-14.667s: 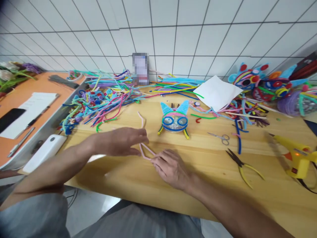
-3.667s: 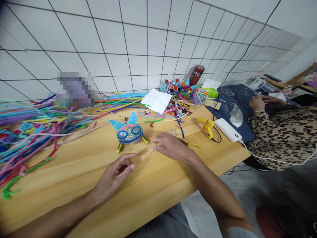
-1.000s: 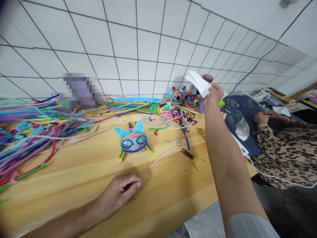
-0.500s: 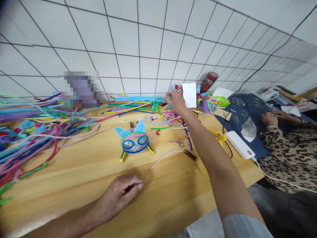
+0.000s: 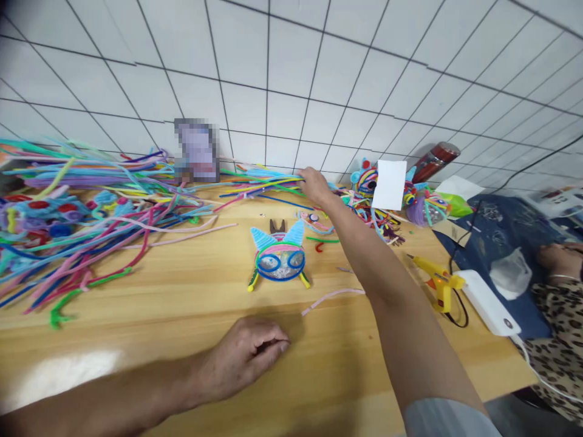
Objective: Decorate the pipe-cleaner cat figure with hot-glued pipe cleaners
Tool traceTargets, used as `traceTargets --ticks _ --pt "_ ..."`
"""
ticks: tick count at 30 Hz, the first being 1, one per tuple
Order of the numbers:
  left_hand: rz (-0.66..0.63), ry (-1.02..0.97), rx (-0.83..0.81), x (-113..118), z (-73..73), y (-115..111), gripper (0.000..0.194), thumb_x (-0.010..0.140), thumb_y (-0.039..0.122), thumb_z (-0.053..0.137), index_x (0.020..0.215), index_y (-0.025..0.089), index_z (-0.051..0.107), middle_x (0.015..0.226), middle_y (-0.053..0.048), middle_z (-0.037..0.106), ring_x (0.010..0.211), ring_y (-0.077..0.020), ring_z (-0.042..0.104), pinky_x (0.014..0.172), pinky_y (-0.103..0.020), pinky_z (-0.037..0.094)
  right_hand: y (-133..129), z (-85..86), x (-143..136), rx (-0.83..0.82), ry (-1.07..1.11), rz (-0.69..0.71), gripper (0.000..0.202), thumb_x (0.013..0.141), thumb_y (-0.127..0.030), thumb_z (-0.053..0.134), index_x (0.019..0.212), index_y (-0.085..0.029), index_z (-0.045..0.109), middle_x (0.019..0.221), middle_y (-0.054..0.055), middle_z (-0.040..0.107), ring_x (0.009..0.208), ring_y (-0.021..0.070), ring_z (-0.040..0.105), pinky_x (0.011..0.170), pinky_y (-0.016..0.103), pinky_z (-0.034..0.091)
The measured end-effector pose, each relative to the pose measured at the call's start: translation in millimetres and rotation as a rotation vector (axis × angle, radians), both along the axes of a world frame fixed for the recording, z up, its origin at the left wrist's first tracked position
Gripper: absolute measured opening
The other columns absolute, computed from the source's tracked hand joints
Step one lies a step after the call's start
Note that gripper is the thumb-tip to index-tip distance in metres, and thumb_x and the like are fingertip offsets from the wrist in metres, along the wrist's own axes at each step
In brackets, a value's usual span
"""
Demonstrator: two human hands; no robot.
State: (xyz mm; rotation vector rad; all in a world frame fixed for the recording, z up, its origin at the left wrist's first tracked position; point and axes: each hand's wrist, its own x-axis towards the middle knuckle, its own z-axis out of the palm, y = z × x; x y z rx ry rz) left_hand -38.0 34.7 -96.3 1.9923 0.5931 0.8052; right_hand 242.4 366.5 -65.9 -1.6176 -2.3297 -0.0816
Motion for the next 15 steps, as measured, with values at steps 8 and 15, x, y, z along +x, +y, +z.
traceTargets --ticks 8,15 --pt "-0.008 0.002 -0.015 0.0 0.3 0.4 0.021 0.1 0.013 0.058 0.082 0.018 0.07 0.069 0.0 0.072 0.06 -0.0103 0.059 0.061 -0.021 0.04 14.3 10.0 -20.9 0.081 0.07 0.041 0.037 0.1 -0.024 0.052 0.13 -0.02 0.073 0.13 0.017 0.072 0.127 0.037 0.061 0.114 0.056 0.048" --pt "0.0 -0.004 -0.006 0.4 -2.3 1.6 0.021 0.1 0.015 0.059 0.084 0.018 0.072 0.071 -0.001 0.074 0.062 -0.0108 0.062 0.063 -0.021 0.042 -9.2 3.5 -22.5 0.004 0.122 0.09 0.055 0.083 -0.03 0.079 0.137 -0.017 0.073 0.138 0.017 0.073 0.13 0.0401 0.062 0.119 0.059 0.047"
